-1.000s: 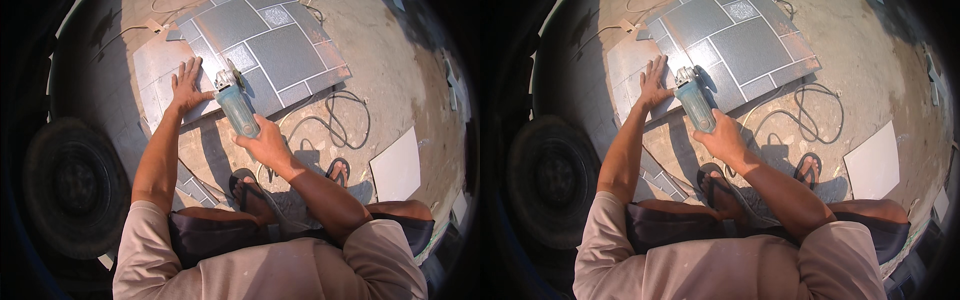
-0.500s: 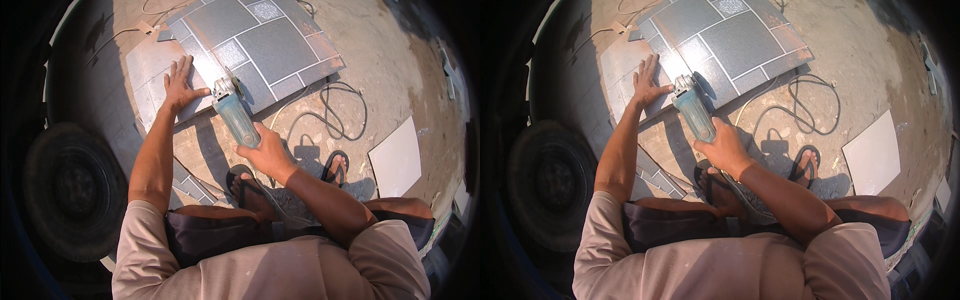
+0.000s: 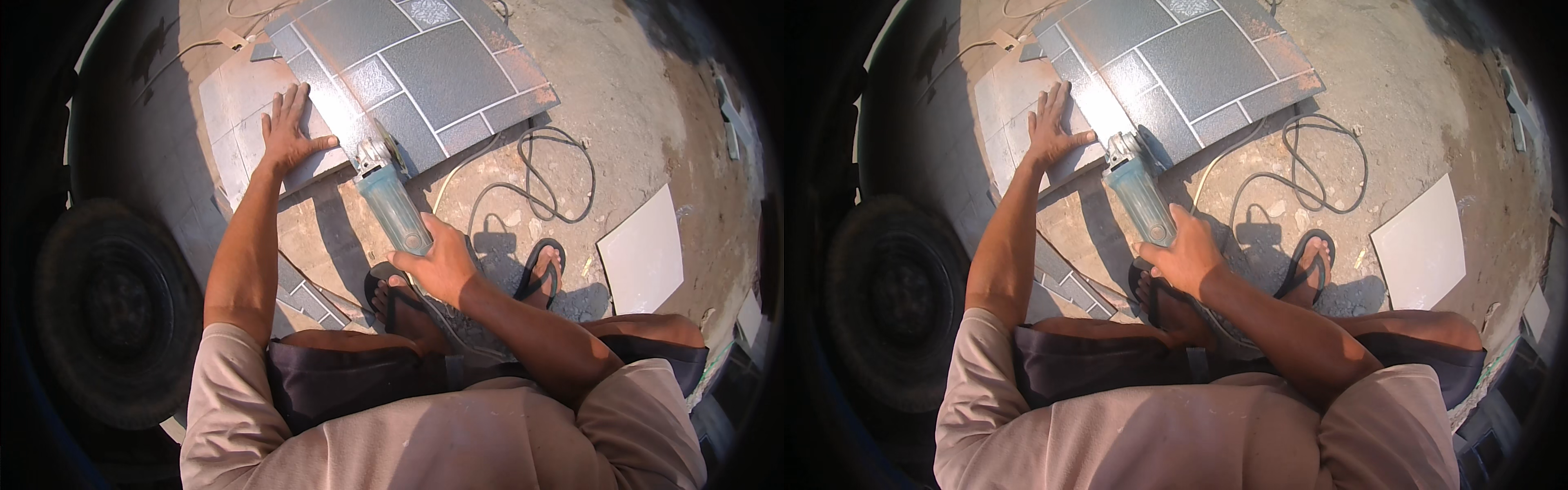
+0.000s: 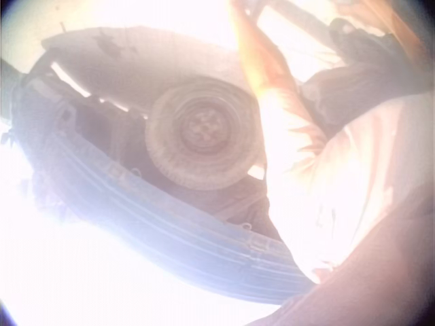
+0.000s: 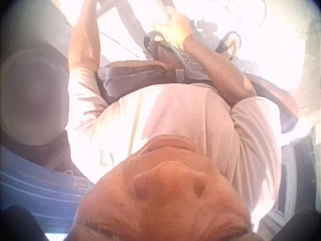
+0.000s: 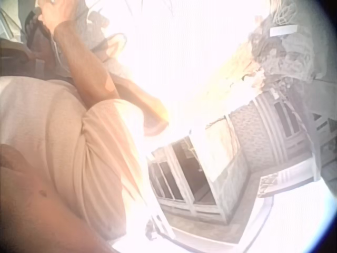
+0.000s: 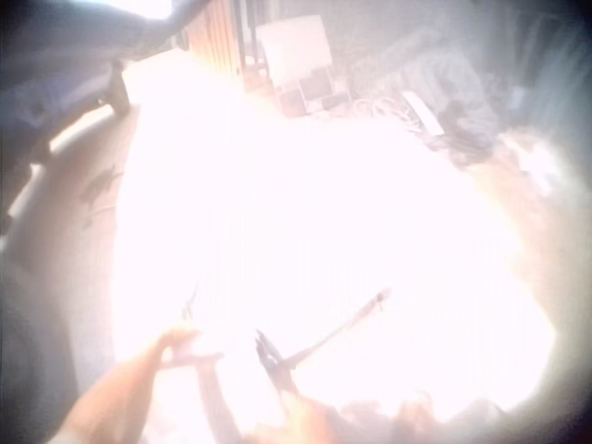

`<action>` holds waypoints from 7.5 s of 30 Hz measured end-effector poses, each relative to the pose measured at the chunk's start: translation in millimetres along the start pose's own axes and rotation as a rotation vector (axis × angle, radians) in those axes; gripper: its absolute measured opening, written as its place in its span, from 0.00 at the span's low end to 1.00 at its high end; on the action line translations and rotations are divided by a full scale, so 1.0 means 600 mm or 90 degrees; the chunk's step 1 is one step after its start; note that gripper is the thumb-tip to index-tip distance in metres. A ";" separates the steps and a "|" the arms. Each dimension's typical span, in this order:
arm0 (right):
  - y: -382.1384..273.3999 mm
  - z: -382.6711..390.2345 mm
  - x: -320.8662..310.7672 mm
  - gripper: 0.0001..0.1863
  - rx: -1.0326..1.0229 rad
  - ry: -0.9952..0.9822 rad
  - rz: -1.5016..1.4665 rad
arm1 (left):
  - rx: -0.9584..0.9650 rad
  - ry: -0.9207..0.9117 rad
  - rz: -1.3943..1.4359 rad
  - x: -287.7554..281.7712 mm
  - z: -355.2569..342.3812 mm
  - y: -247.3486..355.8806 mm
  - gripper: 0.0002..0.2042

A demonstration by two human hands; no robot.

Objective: The person uses an angle grinder to cut a large sheet of grey patterned tiles into smaller rectangular pieces. They position the tile on the ground, guide the grinder along the lines, and separate the cut sections. The person then stacks the cut tiles and moves them to a nearby area.

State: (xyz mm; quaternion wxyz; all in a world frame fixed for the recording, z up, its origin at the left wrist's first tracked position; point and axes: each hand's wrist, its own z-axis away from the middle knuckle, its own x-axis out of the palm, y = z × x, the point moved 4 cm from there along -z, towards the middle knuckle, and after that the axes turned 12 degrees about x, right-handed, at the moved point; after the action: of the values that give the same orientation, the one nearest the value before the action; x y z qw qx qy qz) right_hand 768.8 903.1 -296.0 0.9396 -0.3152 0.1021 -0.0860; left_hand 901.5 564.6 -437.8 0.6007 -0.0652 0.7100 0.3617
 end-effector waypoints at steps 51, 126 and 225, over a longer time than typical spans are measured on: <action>-0.447 -0.496 0.089 0.25 -0.365 0.177 0.060 | -0.064 -0.072 -0.007 -0.020 0.007 0.025 0.84; -0.450 -0.505 0.082 0.29 -0.244 0.144 0.120 | -0.061 -0.071 -0.022 -0.021 0.011 0.025 0.84; -0.324 -0.429 0.069 0.28 -0.233 0.127 0.092 | -0.036 -0.071 -0.006 -0.009 0.010 0.010 0.81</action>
State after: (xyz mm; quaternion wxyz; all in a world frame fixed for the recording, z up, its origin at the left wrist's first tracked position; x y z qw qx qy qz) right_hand 726.6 593.0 -384.2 0.8558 -0.4620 0.2311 -0.0291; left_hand 904.5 571.0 -430.6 0.6388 -0.0655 0.6648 0.3816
